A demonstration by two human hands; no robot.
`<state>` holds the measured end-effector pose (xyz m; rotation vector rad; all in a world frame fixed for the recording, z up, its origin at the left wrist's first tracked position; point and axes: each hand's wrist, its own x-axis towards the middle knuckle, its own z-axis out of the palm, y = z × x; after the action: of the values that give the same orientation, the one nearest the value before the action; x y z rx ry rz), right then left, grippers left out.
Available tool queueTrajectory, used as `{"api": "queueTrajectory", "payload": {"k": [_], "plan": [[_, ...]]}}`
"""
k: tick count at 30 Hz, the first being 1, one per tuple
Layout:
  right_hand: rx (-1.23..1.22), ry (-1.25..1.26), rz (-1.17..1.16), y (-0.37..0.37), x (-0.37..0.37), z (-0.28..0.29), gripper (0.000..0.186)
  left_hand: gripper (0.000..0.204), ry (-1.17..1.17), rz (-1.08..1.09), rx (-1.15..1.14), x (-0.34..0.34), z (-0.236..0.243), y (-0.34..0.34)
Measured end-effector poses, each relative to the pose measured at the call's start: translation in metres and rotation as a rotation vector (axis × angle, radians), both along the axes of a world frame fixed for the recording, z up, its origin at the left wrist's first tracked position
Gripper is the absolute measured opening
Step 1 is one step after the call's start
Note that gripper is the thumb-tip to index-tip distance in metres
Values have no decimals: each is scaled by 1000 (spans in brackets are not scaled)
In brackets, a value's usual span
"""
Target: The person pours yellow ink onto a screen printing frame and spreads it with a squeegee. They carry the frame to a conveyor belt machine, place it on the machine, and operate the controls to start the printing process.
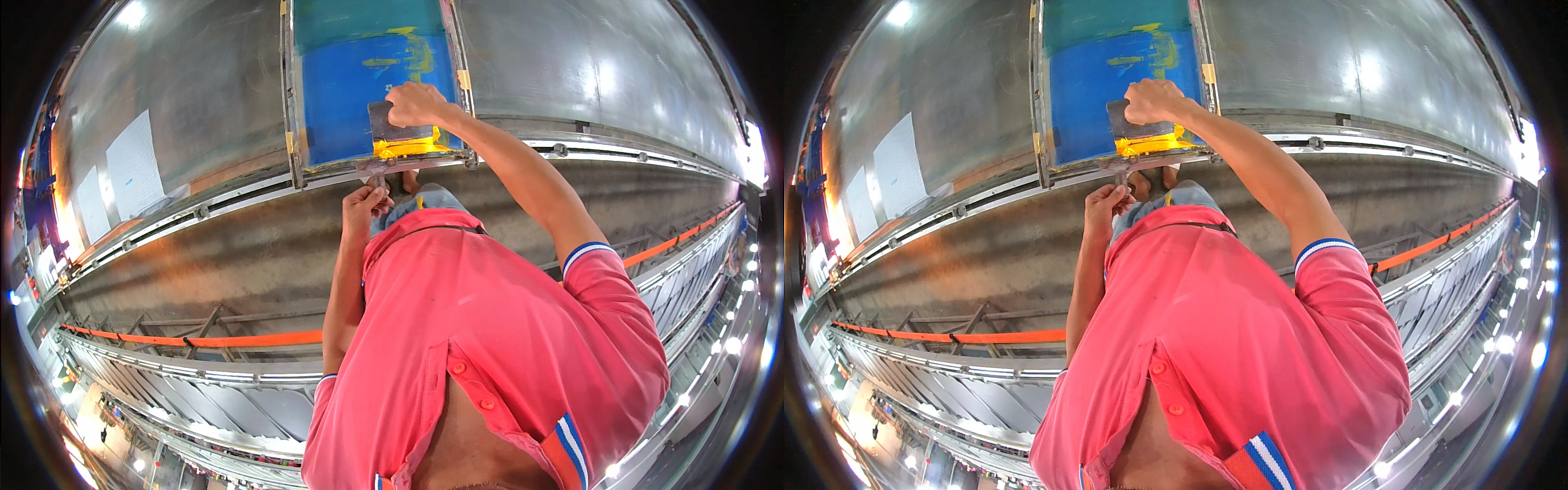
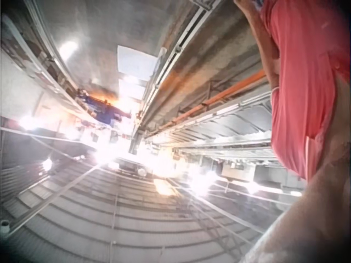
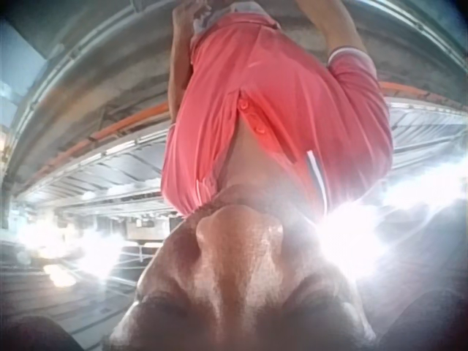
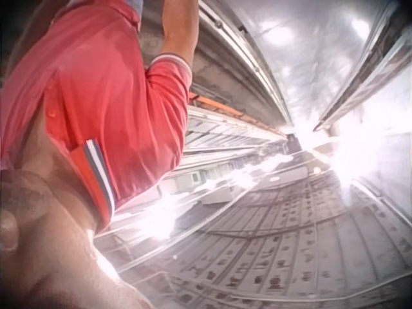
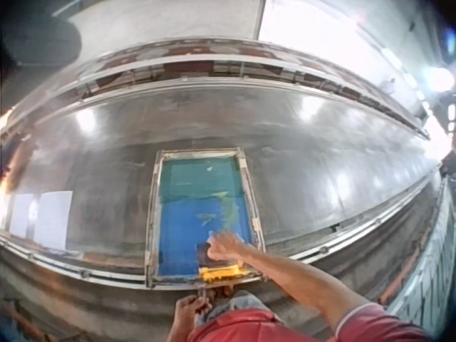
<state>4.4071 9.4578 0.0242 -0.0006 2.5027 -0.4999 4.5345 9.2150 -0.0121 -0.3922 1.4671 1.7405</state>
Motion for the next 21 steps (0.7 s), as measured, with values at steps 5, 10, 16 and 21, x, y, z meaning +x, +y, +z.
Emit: {"api": "queueTrajectory", "payload": {"k": [5,10,16,21], "plan": [[-77,310,-15,17,38,39,23,18,-8,7,9,2,-3,0],[-175,698,68,-14,129,42,13,20,-17,-3,1,2,-7,-1],[-333,548,-366,19,115,67,20,17,-24,3,1,1,-2,1],[-404,496,-650,11,116,36,30,17,25,-17,-17,4,-11,-6]]}}
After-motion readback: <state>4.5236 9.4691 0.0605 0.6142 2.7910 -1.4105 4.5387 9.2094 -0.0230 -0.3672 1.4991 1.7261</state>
